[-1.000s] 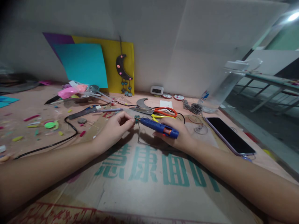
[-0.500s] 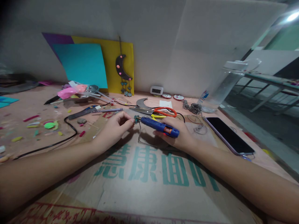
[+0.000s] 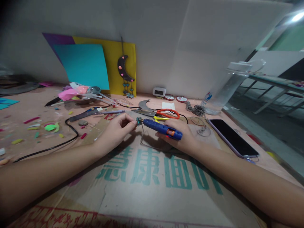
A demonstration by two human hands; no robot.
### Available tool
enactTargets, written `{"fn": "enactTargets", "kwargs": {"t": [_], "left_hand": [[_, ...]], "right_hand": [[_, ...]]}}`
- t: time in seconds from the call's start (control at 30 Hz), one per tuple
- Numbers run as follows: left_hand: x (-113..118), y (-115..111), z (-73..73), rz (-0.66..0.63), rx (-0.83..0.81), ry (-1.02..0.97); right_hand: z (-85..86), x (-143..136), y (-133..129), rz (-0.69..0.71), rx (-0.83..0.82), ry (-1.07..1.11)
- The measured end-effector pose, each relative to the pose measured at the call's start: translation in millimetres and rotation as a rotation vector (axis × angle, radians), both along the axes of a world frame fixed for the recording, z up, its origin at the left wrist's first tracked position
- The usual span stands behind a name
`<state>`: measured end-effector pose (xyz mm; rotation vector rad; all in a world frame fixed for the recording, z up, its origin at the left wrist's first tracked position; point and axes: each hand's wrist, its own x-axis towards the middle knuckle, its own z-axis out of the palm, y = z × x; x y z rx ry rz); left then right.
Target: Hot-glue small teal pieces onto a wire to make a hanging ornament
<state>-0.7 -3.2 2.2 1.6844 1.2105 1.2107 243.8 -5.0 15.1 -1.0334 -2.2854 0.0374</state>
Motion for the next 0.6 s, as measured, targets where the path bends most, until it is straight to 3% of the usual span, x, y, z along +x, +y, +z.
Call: {"fn": "enactTargets", "kwargs": {"t": [0.23,0.6], "left_hand": [[0.9,0.9,1.3,0.003,0.007,0.005],[0.1,1.7,0.7,0.006,0.000,0.015]], "right_hand": [[0.9,-1.0,-0.6,-0.047,0.015,0.011],[3.1,-1.8,0.0,0.007,0.029,-0.001]]}}
